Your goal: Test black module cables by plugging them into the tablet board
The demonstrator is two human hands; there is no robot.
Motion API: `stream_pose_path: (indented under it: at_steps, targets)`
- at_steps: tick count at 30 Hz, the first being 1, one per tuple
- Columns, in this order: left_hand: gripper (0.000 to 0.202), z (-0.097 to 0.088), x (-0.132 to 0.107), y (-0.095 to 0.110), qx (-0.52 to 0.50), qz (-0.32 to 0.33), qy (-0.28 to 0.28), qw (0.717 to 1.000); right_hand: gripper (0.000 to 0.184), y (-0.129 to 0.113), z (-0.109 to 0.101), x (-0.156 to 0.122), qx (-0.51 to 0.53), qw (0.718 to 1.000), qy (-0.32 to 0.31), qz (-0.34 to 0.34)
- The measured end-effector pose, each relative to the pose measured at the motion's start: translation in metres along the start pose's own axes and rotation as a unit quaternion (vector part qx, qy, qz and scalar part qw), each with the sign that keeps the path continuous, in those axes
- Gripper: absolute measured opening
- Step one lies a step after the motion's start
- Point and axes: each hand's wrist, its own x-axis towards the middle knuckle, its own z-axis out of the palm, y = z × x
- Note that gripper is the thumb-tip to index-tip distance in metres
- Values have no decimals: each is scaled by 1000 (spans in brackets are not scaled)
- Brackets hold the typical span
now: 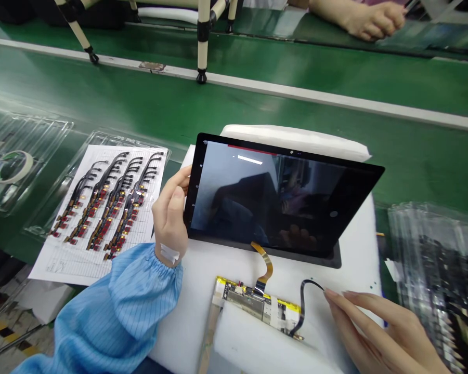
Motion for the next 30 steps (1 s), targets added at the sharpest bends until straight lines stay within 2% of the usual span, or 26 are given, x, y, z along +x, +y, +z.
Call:
stream_pose_path:
  at_steps: [3, 8, 11, 14, 17, 24, 30]
  targets:
    - [33, 0, 0, 0, 3, 3, 2, 1000, 76, 0, 0, 0, 4, 1000, -11, -17]
    - [34, 0, 0, -1, 9, 2, 12, 1000, 77, 0, 0, 0, 0, 1000, 6, 9]
    - [34, 0, -1, -1, 9, -5, 17, 1000, 73, -1, 1, 1, -1, 1000, -4, -16]
    - [36, 0, -2, -1, 14, -18, 20, 1000, 69, -6, 5, 3, 1, 999, 32, 20]
    - [37, 0, -2, -2, 24, -20, 21, 999, 61, -12, 11, 2, 7, 992, 97, 77]
    - [32, -1, -1, -4, 22, -29, 41, 999, 20, -13, 10, 4, 8, 992, 114, 61]
    - [31, -3, 1, -9, 20, -39, 40, 998, 21, -12, 2, 9, 16, 995, 92, 45]
